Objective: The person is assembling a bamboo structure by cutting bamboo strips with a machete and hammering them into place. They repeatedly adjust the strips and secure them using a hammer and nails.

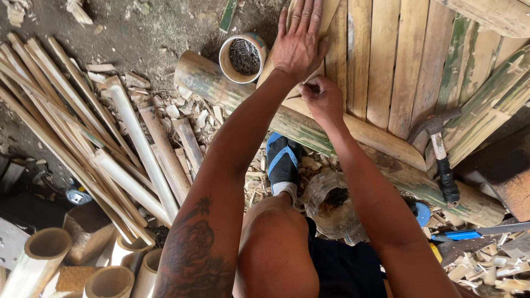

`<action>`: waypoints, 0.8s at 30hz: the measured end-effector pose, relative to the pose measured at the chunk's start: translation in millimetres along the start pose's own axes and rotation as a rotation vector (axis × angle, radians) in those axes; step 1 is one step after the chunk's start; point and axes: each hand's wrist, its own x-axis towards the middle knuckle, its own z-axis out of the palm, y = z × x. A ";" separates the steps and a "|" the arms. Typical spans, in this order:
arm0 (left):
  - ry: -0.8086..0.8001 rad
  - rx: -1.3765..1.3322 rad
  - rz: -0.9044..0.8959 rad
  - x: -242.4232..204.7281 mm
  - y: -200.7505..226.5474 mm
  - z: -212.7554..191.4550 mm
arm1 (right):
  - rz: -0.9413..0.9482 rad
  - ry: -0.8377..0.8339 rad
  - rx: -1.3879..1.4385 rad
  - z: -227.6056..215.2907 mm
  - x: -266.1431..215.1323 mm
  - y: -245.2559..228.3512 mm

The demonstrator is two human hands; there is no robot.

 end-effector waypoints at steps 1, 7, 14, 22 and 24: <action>-0.028 0.015 -0.014 5.1 1.8 -3.9 | 0.062 -0.029 0.180 -3.5 0.0 2.5; -0.234 0.070 -0.077 5.4 10.4 -9.5 | 0.369 0.077 0.308 -82.6 -21.9 -1.7; -0.307 0.104 -0.084 9.5 15.2 -27.7 | 0.231 0.195 -0.039 -203.5 -47.8 -39.6; -0.345 0.042 -0.083 11.5 9.5 -41.3 | 0.254 0.063 -0.143 -201.7 -50.2 -51.1; -0.404 0.146 -0.057 26.1 3.5 -39.1 | 0.252 -0.021 -0.144 -196.3 -56.7 -53.1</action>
